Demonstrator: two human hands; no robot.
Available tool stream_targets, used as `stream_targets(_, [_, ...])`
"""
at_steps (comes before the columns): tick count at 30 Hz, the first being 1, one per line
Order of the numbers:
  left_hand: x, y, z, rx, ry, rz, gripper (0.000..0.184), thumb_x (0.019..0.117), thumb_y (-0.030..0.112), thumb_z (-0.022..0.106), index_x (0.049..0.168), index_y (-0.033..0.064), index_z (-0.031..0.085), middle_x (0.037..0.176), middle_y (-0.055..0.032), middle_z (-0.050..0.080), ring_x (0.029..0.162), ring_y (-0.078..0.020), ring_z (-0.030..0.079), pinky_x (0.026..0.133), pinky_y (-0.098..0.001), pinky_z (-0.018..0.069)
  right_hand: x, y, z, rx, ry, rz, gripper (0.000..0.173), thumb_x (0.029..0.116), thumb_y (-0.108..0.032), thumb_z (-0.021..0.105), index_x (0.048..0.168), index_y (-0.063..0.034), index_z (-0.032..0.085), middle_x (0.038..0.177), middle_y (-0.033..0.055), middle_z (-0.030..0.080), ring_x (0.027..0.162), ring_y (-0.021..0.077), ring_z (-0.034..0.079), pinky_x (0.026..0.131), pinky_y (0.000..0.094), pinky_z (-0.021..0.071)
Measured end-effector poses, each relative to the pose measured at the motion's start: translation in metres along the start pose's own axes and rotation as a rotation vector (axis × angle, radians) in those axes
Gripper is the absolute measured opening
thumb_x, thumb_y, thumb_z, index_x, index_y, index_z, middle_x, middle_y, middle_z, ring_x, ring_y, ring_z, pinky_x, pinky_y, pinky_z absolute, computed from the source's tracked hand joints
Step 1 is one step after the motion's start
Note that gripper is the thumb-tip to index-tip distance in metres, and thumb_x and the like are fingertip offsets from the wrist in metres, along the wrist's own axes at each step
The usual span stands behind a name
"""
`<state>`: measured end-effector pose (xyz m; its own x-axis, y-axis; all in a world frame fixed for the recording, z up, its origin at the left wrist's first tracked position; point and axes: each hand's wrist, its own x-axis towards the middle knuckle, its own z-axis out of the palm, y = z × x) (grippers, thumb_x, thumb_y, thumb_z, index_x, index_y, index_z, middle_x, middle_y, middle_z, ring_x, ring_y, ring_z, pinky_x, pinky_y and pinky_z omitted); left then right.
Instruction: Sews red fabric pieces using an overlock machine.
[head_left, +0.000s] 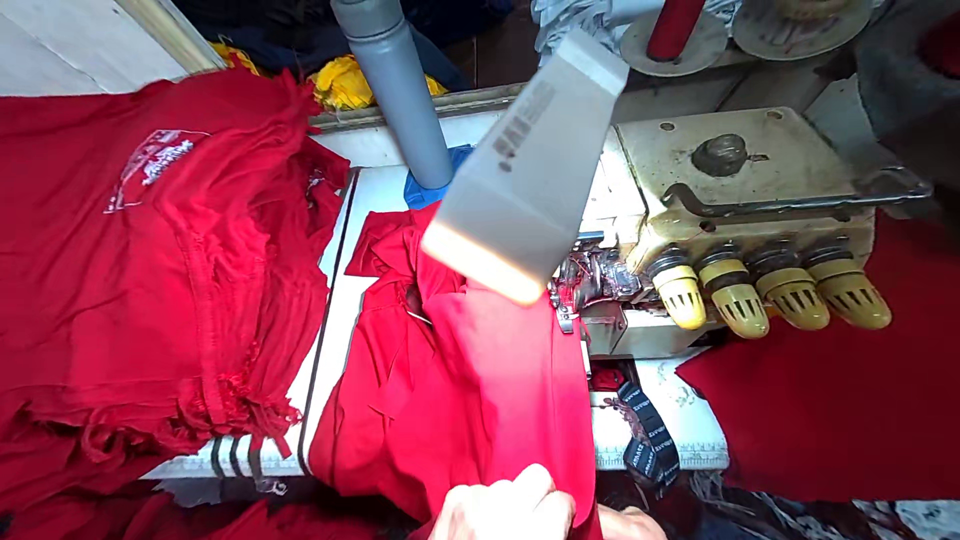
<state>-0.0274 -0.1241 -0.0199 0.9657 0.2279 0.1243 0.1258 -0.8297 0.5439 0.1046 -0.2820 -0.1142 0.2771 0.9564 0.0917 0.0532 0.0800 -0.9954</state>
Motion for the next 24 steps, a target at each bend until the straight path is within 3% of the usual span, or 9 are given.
stream_targets(3, [0.020,0.000,-0.004,0.218,-0.005,-0.007,0.016,0.0964,0.009,0.060,0.099,0.0073,0.076,0.082,-0.0103,0.068,0.055,-0.0229,0.063,0.041,-0.0358,0.0450,0.012,-0.011,-0.003,0.052,0.113,0.003,0.019,0.0884,-0.006,0.069,0.098,0.0098,0.069,0.083,0.0058,0.073,0.078,-0.0017,0.067,0.074,0.0189,0.0554])
stream_targets(6, [0.040,-0.006,-0.008,0.398,0.059,0.018,0.017,0.0891,0.008,0.062,0.098,0.0103,0.077,0.077,-0.0066,0.065,0.049,-0.0203,0.060,0.037,-0.0338,0.0436,0.030,-0.024,-0.004,0.113,0.247,0.057,0.018,0.0826,0.001,0.069,0.101,0.0028,0.072,0.084,-0.0064,0.073,0.076,-0.0060,0.066,0.071,0.0166,0.0567])
stream_targets(8, [0.054,-0.014,-0.007,0.464,0.183,0.072,0.014,0.0900,0.011,0.060,0.090,0.0111,0.075,0.070,-0.0042,0.061,0.045,-0.0178,0.056,0.034,-0.0315,0.0403,0.044,-0.029,-0.003,0.175,0.328,0.086,0.020,0.0791,0.005,0.069,0.096,-0.0055,0.072,0.079,-0.0135,0.070,0.069,-0.0082,0.062,0.065,0.0146,0.0542])
stream_targets(10, [0.067,-0.020,-0.008,0.470,0.294,0.122,0.017,0.0927,0.016,0.060,0.082,0.0111,0.072,0.066,-0.0024,0.056,0.045,-0.0158,0.054,0.035,-0.0291,0.0381,0.058,-0.029,-0.003,0.209,0.391,0.071,0.020,0.0775,0.004,0.069,0.077,-0.0153,0.065,0.069,-0.0172,0.062,0.060,-0.0098,0.052,0.057,0.0122,0.0465])
stream_targets(12, [0.079,-0.022,-0.009,0.475,0.348,0.131,0.022,0.0934,0.020,0.060,0.075,0.0118,0.069,0.063,-0.0007,0.054,0.047,-0.0142,0.053,0.037,-0.0274,0.0365,0.070,-0.021,-0.003,0.178,0.408,0.020,0.028,0.0797,-0.002,0.068,0.066,-0.0203,0.052,0.063,-0.0175,0.052,0.056,-0.0104,0.044,0.053,0.0109,0.0386])
stream_targets(13, [0.084,-0.023,-0.009,0.478,0.361,0.122,0.023,0.0927,0.021,0.061,0.073,0.0125,0.068,0.062,0.0004,0.053,0.048,-0.0131,0.053,0.038,-0.0263,0.0361,0.075,-0.019,-0.004,0.174,0.406,-0.005,0.026,0.0811,-0.002,0.067,0.067,-0.0195,0.053,0.062,-0.0167,0.052,0.055,-0.0098,0.045,0.053,0.0114,0.0396])
stream_targets(16, [0.096,-0.022,-0.006,0.449,0.384,0.114,0.024,0.0933,0.020,0.061,0.072,0.0122,0.066,0.061,0.0022,0.049,0.051,-0.0099,0.051,0.042,-0.0231,0.0347,0.084,-0.021,-0.003,0.216,0.358,-0.054,0.008,0.0889,-0.001,0.066,0.086,-0.0072,0.070,0.075,-0.0091,0.070,0.071,-0.0046,0.065,0.066,0.0166,0.0557])
stream_targets(21, [0.108,-0.014,0.000,0.466,0.390,0.094,0.020,0.0894,0.016,0.063,0.071,0.0088,0.063,0.062,0.0004,0.048,0.050,-0.0106,0.052,0.040,-0.0222,0.0343,0.089,-0.033,0.009,0.237,0.447,0.022,0.018,0.0851,0.004,0.063,0.084,-0.0117,0.071,0.074,-0.0137,0.070,0.069,-0.0073,0.065,0.065,0.0151,0.0560])
stream_targets(24, [0.105,-0.016,-0.003,0.449,0.355,0.102,0.019,0.0894,0.018,0.063,0.072,0.0108,0.065,0.062,0.0014,0.049,0.049,-0.0104,0.052,0.039,-0.0231,0.0349,0.090,-0.027,0.011,0.233,0.455,-0.026,0.016,0.0873,0.000,0.063,0.082,-0.0119,0.071,0.073,-0.0129,0.069,0.068,-0.0076,0.064,0.062,0.0140,0.0542])
